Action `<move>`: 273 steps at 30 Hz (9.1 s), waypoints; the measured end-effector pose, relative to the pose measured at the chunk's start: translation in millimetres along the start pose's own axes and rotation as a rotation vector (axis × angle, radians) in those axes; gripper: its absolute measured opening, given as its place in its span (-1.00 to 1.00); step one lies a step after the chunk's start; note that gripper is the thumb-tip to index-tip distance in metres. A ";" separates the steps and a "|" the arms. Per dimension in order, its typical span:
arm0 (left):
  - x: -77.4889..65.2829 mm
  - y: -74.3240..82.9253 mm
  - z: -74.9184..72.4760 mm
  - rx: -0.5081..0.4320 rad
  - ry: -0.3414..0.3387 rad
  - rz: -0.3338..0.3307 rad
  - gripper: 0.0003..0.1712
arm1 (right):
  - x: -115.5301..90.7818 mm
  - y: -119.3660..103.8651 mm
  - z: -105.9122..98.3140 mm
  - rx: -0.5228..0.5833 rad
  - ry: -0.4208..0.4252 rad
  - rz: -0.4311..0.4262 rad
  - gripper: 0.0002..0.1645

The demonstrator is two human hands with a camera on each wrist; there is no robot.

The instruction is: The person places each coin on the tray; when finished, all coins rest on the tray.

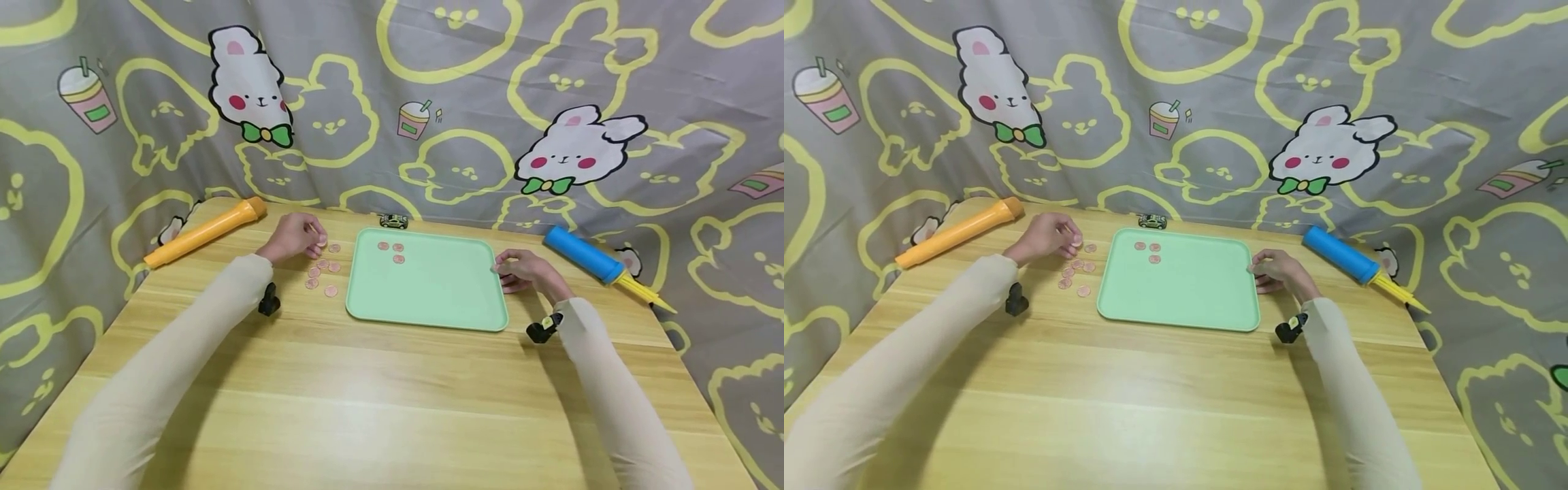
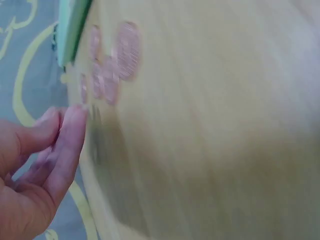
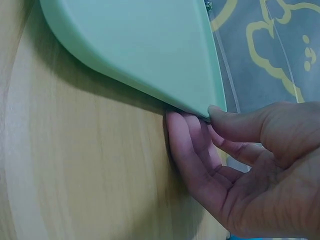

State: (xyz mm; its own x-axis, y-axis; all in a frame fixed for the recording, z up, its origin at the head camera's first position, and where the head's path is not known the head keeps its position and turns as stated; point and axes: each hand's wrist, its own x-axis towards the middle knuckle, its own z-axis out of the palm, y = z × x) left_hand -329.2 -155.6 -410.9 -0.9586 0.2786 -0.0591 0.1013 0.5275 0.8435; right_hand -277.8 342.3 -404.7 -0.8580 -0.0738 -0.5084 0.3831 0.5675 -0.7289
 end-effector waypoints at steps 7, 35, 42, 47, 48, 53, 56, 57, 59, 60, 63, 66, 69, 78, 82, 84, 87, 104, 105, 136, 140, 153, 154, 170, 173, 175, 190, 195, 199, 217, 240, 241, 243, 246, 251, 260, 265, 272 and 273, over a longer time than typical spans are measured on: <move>3.5 14.9 15.3 -0.144 0.091 0.015 -0.82 | -1.6 -1.8 -0.3 0.015 -0.013 0.021 -0.63; 17.7 49.5 88.4 -0.270 -0.041 -0.062 -0.79 | 1.2 -6.4 2.0 0.027 0.006 0.049 -0.65; 16.8 52.5 96.1 -0.157 -0.054 -0.018 -0.83 | 0.6 -5.7 1.2 0.022 0.007 0.040 -0.66; 15.5 54.2 101.7 -0.113 -0.036 -0.038 -0.86 | -0.7 -5.2 1.8 0.009 0.007 0.028 -0.68; 15.8 54.5 103.0 -0.104 -0.031 -0.038 -0.87 | -1.1 -5.1 1.8 0.009 0.009 0.029 -0.68; 15.5 57.1 107.2 -0.007 0.003 -0.020 -0.90 | -0.3 -5.5 3.7 0.007 0.023 0.031 -0.70; 15.8 59.6 109.9 0.073 0.021 -0.019 -0.88 | 0.6 -4.1 3.9 0.009 0.030 0.036 -0.71; 16.1 60.4 110.8 0.095 0.025 -0.019 -0.86 | 0.5 -3.7 3.5 0.010 0.032 0.038 -0.71; 15.5 60.8 110.7 0.124 0.029 -0.019 -0.84 | 1.6 -3.6 3.8 0.006 0.034 0.042 -0.71; 15.4 60.9 110.6 0.129 0.029 -0.018 -0.82 | 1.9 -3.7 3.7 0.005 0.034 0.043 -0.72; 15.3 60.9 110.3 0.137 0.023 -0.014 -0.80 | 2.4 -3.6 2.8 0.003 0.033 0.043 -0.72; 15.5 60.8 110.5 0.142 0.021 -0.011 -0.80 | 2.5 -3.4 2.6 0.009 0.035 0.043 -0.72; 15.3 60.9 111.1 0.148 0.024 -0.015 -0.81 | 2.3 -3.0 2.9 0.019 0.032 0.043 -0.71; 12.2 59.3 106.1 0.033 0.026 -0.035 -0.75 | 1.8 -3.7 4.9 0.043 0.018 0.041 -0.69; 11.3 56.5 96.1 0.023 0.044 -0.011 -0.66 | 1.0 -3.2 4.5 0.033 0.015 0.037 -0.66; 11.3 54.7 89.5 0.012 0.060 0.004 -0.65 | 0.8 -3.3 3.9 0.029 0.016 0.035 -0.65; 10.5 52.3 78.7 0.026 0.091 0.037 -0.66 | 0.9 -4.2 4.1 0.033 0.015 0.037 -0.64; 6.1 34.6 36.1 0.112 0.086 0.112 -0.66 | 0.2 -3.9 2.2 0.048 0.024 0.050 -0.62; 6.9 31.6 34.1 0.106 0.081 0.116 -0.66 | 0.1 -4.0 2.5 0.047 0.024 0.051 -0.62; 5.4 3.8 13.4 0.253 -0.100 -0.051 -0.80 | 1.0 -3.6 5.6 0.045 0.028 0.042 -0.65; 5.9 3.8 12.6 0.226 -0.107 -0.059 -0.81 | 1.7 -2.4 5.4 0.045 0.031 0.045 -0.67; 9.7 -7.4 2.5 0.168 -0.130 -0.056 -0.76 | 1.3 -0.9 5.1 0.045 0.033 0.043 -0.65; 9.0 -6.3 1.6 0.166 -0.137 -0.060 -0.75 | 1.3 -0.8 4.8 0.047 0.033 0.042 -0.65; 3.0 -12.0 -5.2 -0.003 -0.114 -0.097 -0.64 | 3.6 -3.0 6.3 0.046 0.038 0.023 -0.66; 6.0 -12.3 -1.2 0.006 -0.095 -0.075 -0.67 | 2.2 -2.6 5.3 0.045 0.042 0.028 -0.66; 7.5 -11.3 2.8 0.012 -0.089 -0.059 -0.67 | 1.3 -2.0 5.0 0.049 0.046 0.035 -0.67; -0.1 22.7 31.6 -0.036 -0.055 -0.010 -0.68 | 2.6 0.8 7.4 0.039 0.044 0.020 -0.66; -1.7 33.5 48.4 -0.143 -0.080 -0.004 -0.67 | 4.1 1.7 7.1 0.038 0.043 0.027 -0.66; 0.0 40.9 58.5 -0.190 -0.129 0.012 -0.65 | 3.3 2.3 5.8 0.032 0.044 0.025 -0.65; -0.9 63.3 91.4 -0.421 -0.125 -0.159 -0.65 | 0.3 1.4 6.0 0.049 0.047 0.016 -0.67; -7.9 67.0 121.0 -0.165 -0.129 -0.071 -0.81 | -1.1 0.2 5.4 0.048 0.035 0.019 -0.63; -8.5 67.9 121.7 -0.143 -0.124 -0.062 -0.81 | -1.1 0.5 5.4 0.048 0.035 0.019 -0.64; -9.4 69.2 123.3 -0.100 -0.113 -0.047 -0.82 | -0.7 1.0 5.8 0.049 0.037 0.018 -0.64; -10.1 69.6 125.7 -0.064 -0.099 -0.037 -0.84 | -0.4 1.3 6.3 0.047 0.042 0.015 -0.65; -9.0 68.4 128.1 -0.055 -0.084 -0.043 -0.84 | -0.9 1.7 6.0 0.038 0.048 0.018 -0.65; -6.4 68.1 118.3 -0.023 -0.083 0.005 -0.84 | -0.4 2.2 6.5 0.035 0.058 0.021 -0.64; -2.2 66.5 103.2 -0.020 -0.056 0.032 -0.86 | 1.4 1.1 8.6 0.026 0.070 0.008 -0.61; -2.7 63.0 76.5 -0.107 0.011 0.081 -0.86 | 2.7 0.4 9.0 0.016 0.082 0.025 -0.63; -3.0 61.6 72.2 -0.104 0.026 0.092 -0.86 | 2.5 0.4 9.2 0.019 0.081 0.029 -0.63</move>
State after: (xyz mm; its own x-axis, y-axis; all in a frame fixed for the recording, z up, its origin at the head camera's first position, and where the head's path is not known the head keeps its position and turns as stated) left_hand -300.8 -66.0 -397.4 -0.9532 0.3003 0.0343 0.1625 0.4138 0.8957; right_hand -276.6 334.8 -410.5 -0.8711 0.0098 -0.4911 0.4139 0.5528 -0.7232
